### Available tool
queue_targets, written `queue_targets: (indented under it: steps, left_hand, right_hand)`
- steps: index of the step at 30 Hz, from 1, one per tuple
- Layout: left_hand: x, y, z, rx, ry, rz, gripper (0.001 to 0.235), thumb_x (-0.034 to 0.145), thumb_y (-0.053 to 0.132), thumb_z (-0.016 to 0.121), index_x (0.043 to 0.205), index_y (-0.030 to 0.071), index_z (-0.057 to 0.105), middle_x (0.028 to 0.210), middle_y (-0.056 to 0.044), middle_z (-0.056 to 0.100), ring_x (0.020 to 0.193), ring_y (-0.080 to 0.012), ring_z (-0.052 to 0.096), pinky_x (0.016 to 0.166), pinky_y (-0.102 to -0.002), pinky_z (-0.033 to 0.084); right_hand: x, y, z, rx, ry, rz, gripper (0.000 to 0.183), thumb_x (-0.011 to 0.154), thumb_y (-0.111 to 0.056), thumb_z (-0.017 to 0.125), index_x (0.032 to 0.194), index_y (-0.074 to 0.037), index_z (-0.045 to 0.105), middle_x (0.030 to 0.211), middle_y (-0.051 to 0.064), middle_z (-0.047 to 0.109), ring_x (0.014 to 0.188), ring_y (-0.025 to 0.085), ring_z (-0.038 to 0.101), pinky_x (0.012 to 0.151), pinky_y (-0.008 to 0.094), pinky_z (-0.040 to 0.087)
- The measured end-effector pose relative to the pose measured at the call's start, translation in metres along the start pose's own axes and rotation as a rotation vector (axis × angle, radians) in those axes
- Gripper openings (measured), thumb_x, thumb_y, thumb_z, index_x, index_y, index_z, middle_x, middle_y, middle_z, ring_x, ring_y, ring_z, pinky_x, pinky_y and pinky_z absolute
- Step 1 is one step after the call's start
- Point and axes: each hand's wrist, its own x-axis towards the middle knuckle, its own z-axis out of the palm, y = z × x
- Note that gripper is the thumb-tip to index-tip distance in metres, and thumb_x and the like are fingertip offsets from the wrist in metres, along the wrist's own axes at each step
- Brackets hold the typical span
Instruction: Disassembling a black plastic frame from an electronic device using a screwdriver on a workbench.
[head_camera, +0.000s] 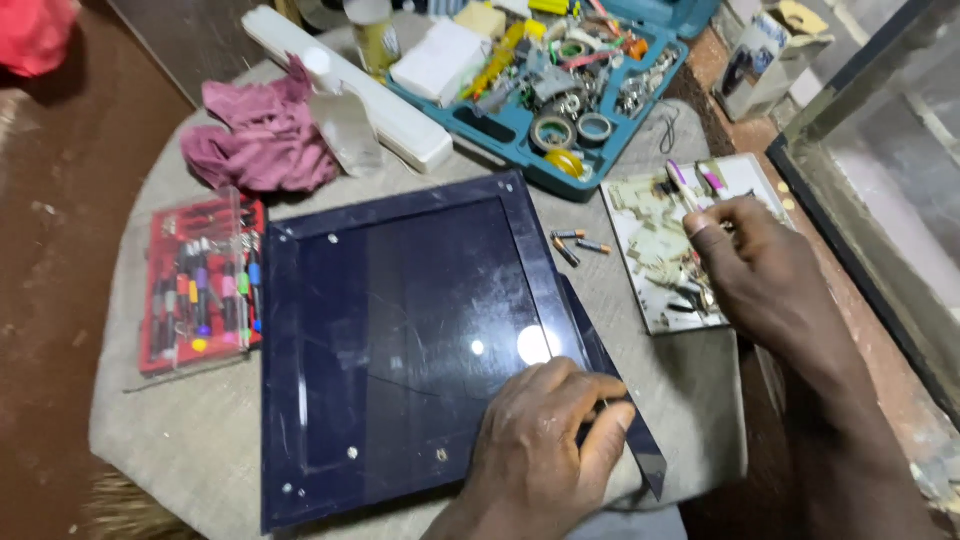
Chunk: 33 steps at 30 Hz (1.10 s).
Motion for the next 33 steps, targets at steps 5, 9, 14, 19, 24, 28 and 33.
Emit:
queue_targets:
  steps: [5,9,14,19,24,28,33]
  left_hand:
    - [0.014,-0.011,-0.032,0.168,-0.092,-0.03,0.028,0.104,0.03,0.06,0.116,0.011,0.078,0.091,-0.006,0.073,0.076,-0.025,0.067,0.065,-0.045,0.051]
    - [0.08,-0.031,-0.08,0.301,-0.065,-0.028,0.028,0.101,0.027,0.063,0.121,0.014,0.079,0.092,-0.006,0.073,0.079,-0.0245,0.066,0.067,-0.044,0.053]
    - [0.168,-0.11,-0.087,0.134,-0.057,0.128,0.041,0.107,0.031,0.058,0.141,0.011,0.069,0.116,-0.009,0.068,0.11,-0.0282,0.07,0.096,-0.042,0.053]
    - [0.185,-0.149,-0.059,0.036,-0.095,0.118,0.029,0.104,0.023,0.062,0.129,0.015,0.075,0.104,-0.005,0.071,0.101,-0.0263,0.071,0.087,-0.038,0.053]
    - [0.185,-0.147,-0.06,0.0,-0.125,0.102,0.028,0.103,0.026,0.062,0.122,0.013,0.078,0.102,-0.005,0.073,0.096,-0.0269,0.074,0.083,-0.039,0.054]
    - [0.183,-0.152,-0.056,-0.019,-0.077,0.092,0.025,0.105,0.023,0.06,0.122,0.014,0.075,0.106,-0.004,0.074,0.1,-0.0264,0.074,0.085,-0.039,0.055]
    - [0.182,-0.156,-0.054,-0.03,-0.069,0.095,0.027,0.105,0.023,0.061,0.127,0.015,0.074,0.115,-0.005,0.077,0.108,-0.0272,0.075,0.092,-0.039,0.057]
  right_hand:
    - [0.013,-0.013,-0.03,0.595,-0.054,-0.736,0.036,0.112,-0.005,0.039,0.148,0.004,0.042,0.104,0.02,0.058,0.092,0.03,0.061,0.086,0.039,0.056]
    - [-0.003,-0.082,-0.032,0.646,0.082,-0.918,0.022,0.118,-0.001,0.038,0.139,0.007,0.042,0.118,0.025,0.064,0.102,0.036,0.073,0.083,0.039,0.062]
    - [0.039,-0.128,0.01,0.662,0.222,-1.146,0.015,0.115,0.003,0.057,0.129,-0.001,0.053,0.106,0.017,0.071,0.098,0.024,0.077,0.085,0.03,0.064]
    - [0.06,-0.131,0.034,0.509,0.354,-1.166,0.016,0.114,-0.008,0.073,0.127,-0.005,0.065,0.108,0.006,0.068,0.087,0.015,0.068,0.08,0.027,0.057]
    - [0.063,-0.138,0.04,0.564,0.296,-1.19,0.015,0.117,-0.003,0.073,0.128,0.0,0.063,0.103,0.007,0.065,0.082,0.015,0.068,0.078,0.027,0.056]
    - [0.066,-0.141,0.044,0.555,0.354,-1.16,0.019,0.115,-0.002,0.077,0.128,-0.001,0.064,0.102,0.007,0.067,0.086,0.014,0.064,0.081,0.027,0.056]
    - [0.067,-0.139,0.048,0.522,0.436,-1.177,0.023,0.115,-0.003,0.084,0.131,0.001,0.068,0.107,0.009,0.07,0.09,0.014,0.062,0.083,0.028,0.055]
